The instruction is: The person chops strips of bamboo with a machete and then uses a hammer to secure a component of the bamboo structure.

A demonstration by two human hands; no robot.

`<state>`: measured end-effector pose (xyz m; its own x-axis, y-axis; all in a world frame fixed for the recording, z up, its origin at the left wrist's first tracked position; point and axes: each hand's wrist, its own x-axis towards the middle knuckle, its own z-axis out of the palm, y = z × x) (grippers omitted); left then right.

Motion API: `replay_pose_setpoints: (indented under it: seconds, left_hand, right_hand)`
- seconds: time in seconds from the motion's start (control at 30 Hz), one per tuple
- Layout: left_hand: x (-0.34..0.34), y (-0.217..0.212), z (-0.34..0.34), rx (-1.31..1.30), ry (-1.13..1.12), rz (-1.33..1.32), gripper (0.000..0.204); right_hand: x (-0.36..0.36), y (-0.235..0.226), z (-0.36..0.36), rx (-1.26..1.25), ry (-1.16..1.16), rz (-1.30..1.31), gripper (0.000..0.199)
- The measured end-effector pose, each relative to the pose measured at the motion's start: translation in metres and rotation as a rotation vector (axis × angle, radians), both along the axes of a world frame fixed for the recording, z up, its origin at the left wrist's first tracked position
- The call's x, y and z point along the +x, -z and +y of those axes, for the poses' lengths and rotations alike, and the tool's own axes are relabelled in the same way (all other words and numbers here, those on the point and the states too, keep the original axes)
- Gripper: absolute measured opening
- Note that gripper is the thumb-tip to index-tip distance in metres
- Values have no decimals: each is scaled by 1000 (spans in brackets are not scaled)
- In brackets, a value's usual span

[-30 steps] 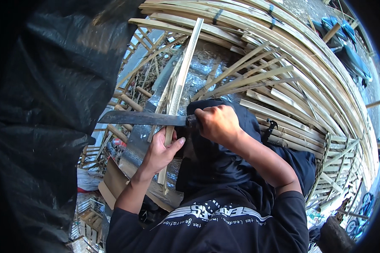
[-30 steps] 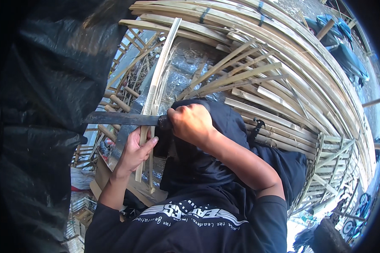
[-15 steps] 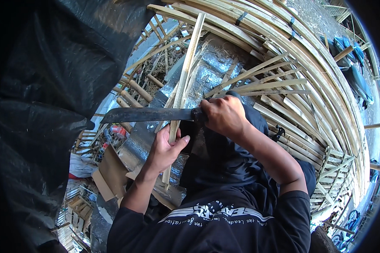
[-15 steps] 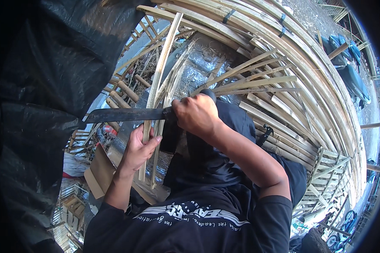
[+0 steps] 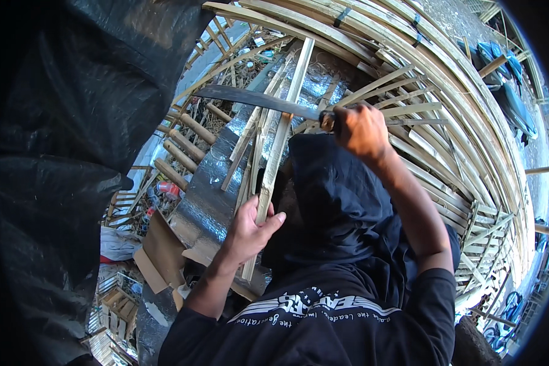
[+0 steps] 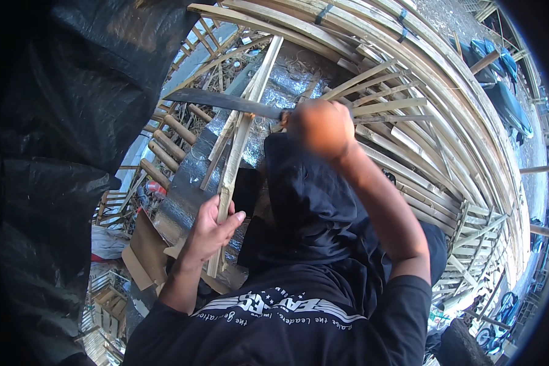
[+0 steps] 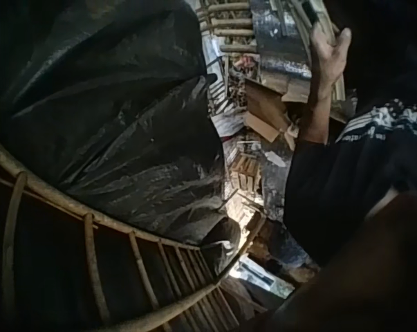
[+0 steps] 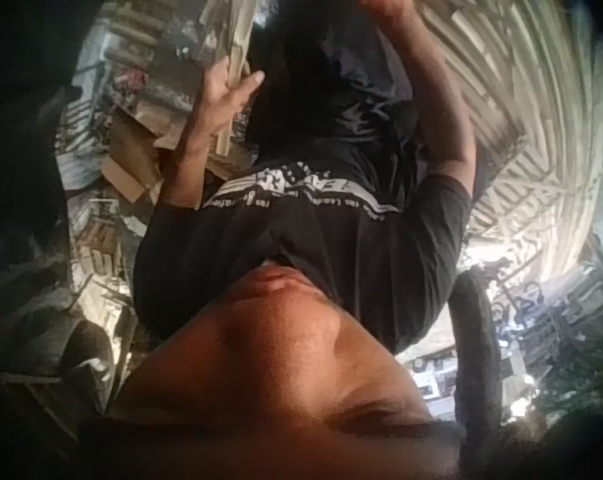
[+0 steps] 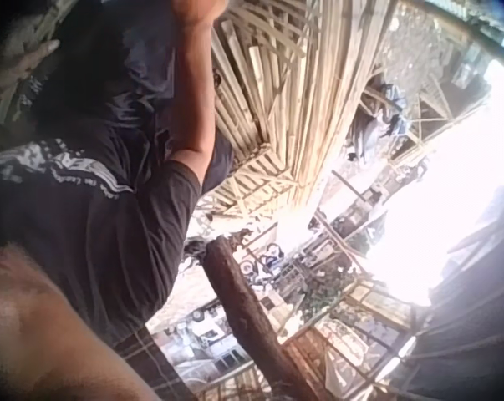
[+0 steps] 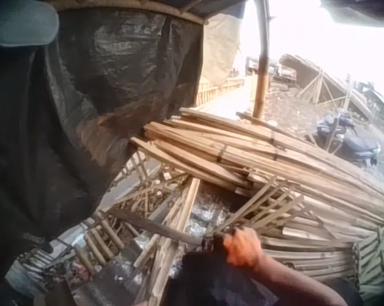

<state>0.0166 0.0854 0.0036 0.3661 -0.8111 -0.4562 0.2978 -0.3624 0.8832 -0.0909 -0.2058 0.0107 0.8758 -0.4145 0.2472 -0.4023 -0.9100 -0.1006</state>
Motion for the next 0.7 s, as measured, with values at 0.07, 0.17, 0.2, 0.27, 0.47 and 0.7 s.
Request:
replay_pose_setpoints:
  seconds: [0.07, 0.17, 0.2, 0.27, 0.47, 0.7]
  left_hand:
    - [-8, 6, 6, 37, 35, -36, 20]
    - [-4, 23, 4, 14, 6, -55, 21]
    - [-1, 21, 4, -1, 9, -63, 21]
    - [-2, 14, 3, 6, 14, -144, 21]
    - [8, 10, 10, 0, -12, -212, 23]
    - [0, -3, -2, -39, -6, -246, 21]
  right_hand:
    - [-3, 30, -13, -36, 0, -45, 15]
    - [0, 29, 13, 13, -58, -175, 16]
    - [6, 26, 27, 165, -65, -158, 17]
    - [15, 21, 44, 146, -104, -52, 18]
    - [40, 11, 41, 114, -146, 23, 19]
    - [27, 9, 33, 14, -171, -49, 27]
